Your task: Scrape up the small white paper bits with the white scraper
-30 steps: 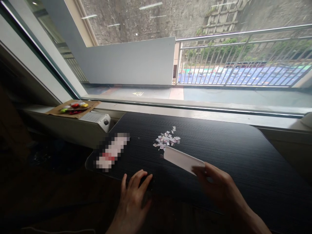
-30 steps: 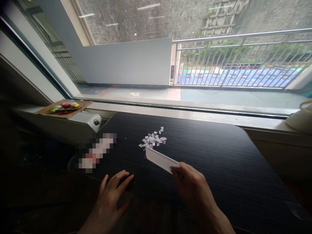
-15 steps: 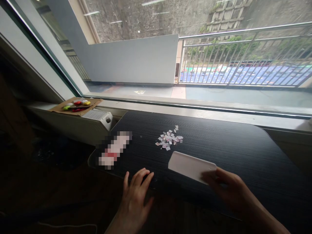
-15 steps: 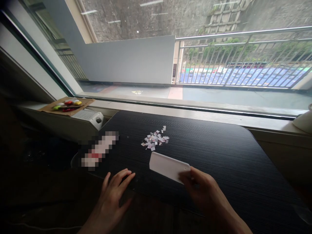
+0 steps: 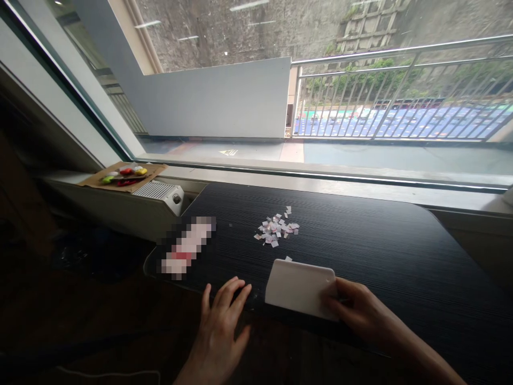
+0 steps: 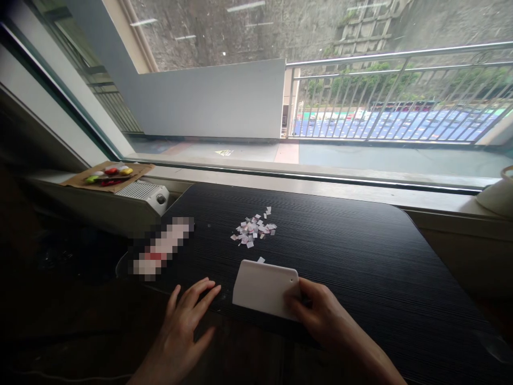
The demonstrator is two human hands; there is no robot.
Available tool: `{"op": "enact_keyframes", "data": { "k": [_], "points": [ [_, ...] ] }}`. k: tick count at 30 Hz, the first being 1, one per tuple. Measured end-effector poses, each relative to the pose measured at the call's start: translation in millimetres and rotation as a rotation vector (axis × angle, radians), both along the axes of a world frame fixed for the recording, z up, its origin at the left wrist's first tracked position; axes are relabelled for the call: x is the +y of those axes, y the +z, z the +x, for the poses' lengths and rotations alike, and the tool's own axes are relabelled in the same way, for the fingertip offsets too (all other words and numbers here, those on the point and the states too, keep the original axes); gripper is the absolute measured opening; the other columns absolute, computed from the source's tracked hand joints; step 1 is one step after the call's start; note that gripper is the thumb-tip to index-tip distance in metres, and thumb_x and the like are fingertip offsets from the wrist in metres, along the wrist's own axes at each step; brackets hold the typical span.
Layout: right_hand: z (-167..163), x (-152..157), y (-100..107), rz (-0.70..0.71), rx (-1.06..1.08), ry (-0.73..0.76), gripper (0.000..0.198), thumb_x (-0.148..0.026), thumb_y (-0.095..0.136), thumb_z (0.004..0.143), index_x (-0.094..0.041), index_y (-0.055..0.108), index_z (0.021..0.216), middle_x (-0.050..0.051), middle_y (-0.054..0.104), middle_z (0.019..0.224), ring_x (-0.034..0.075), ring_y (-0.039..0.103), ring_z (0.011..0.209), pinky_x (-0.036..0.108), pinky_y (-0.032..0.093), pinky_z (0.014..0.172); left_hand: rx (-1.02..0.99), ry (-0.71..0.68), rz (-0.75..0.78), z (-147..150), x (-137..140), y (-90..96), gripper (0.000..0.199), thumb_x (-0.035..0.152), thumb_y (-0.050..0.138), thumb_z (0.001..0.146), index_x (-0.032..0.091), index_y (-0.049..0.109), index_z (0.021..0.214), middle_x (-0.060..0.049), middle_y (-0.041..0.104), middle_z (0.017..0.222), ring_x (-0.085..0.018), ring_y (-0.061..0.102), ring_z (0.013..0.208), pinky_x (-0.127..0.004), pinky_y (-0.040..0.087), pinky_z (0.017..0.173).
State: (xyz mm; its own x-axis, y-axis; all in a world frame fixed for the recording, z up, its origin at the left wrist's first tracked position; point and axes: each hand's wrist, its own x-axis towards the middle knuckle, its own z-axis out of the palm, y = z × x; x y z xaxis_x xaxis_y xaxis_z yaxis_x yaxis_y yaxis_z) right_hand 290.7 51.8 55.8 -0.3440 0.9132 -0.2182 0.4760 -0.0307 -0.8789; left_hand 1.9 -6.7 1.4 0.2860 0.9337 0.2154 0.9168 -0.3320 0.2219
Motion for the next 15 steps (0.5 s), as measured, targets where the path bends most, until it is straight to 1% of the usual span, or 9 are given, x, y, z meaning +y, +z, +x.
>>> {"op": "enact_keyframes", "data": {
  "k": [3, 7, 10, 12, 14, 15],
  "points": [
    [-1, -4, -2, 0.003, 0.023, -0.028, 0.025, -0.035, 0.055, 0.081, -0.015, 0.070, 0.080, 0.004, 0.071, 0.076, 0.021, 0.064, 0.072, 0.026, 0.050, 0.060, 0.003, 0.007, -0.001, 0, -1, 0.5, 0.067, 0.004, 0.050, 0.075, 0.026, 0.045, 0.137, -0.010, 0.057, 0.135, -0.027, 0.049, 0.129, -0.062, 0.027, 0.110],
    [1, -15, -4, 0.020, -0.005, -0.018, 0.026, -0.035, 0.053, 0.083, -0.015, 0.069, 0.078, 0.003, 0.070, 0.072, 0.020, 0.063, 0.068, 0.025, 0.048, 0.057, 0.017, 0.007, -0.003, 1, -2, 2.1, 0.062, 0.006, 0.049, 0.078, 0.026, 0.046, 0.137, -0.010, 0.056, 0.135, -0.028, 0.049, 0.128, -0.065, 0.029, 0.108],
    [2, -29, 2, 0.143, -0.090, 0.015, 0.024, -0.032, 0.052, 0.087, -0.018, 0.068, 0.076, 0.002, 0.069, 0.068, 0.018, 0.063, 0.063, 0.024, 0.047, 0.057, 0.032, 0.001, -0.020, 0, -1, 1.7, 0.062, 0.008, 0.048, 0.079, 0.026, 0.044, 0.138, -0.010, 0.055, 0.137, -0.029, 0.048, 0.129, -0.066, 0.031, 0.106],
    [2, -37, 10, 0.241, -0.141, 0.085, 0.025, -0.031, 0.051, 0.090, -0.020, 0.068, 0.074, 0.002, 0.068, 0.068, 0.016, 0.063, 0.061, 0.023, 0.046, 0.056, 0.045, -0.009, -0.011, -1, 0, -0.6, 0.063, 0.009, 0.049, 0.078, 0.025, 0.043, 0.139, -0.011, 0.055, 0.137, -0.029, 0.049, 0.129, -0.066, 0.032, 0.106],
    [1, -40, 18, 0.295, -0.158, 0.173, 0.028, -0.031, 0.048, 0.094, -0.023, 0.068, 0.075, 0.002, 0.069, 0.070, 0.016, 0.064, 0.063, 0.022, 0.047, 0.056, 0.063, -0.023, 0.007, -3, 0, -4.7, 0.065, 0.008, 0.049, 0.077, 0.024, 0.043, 0.139, -0.012, 0.056, 0.136, -0.029, 0.050, 0.128, -0.065, 0.032, 0.105],
    [0, -39, 19, 0.326, -0.152, 0.185, 0.029, -0.032, 0.047, 0.095, -0.025, 0.068, 0.076, 0.002, 0.069, 0.071, 0.017, 0.064, 0.065, 0.022, 0.047, 0.057, 0.071, -0.035, 0.020, -4, 0, -7.4, 0.066, 0.007, 0.048, 0.076, 0.024, 0.042, 0.140, -0.012, 0.056, 0.136, -0.029, 0.050, 0.128, -0.064, 0.033, 0.106]
  ]
}}
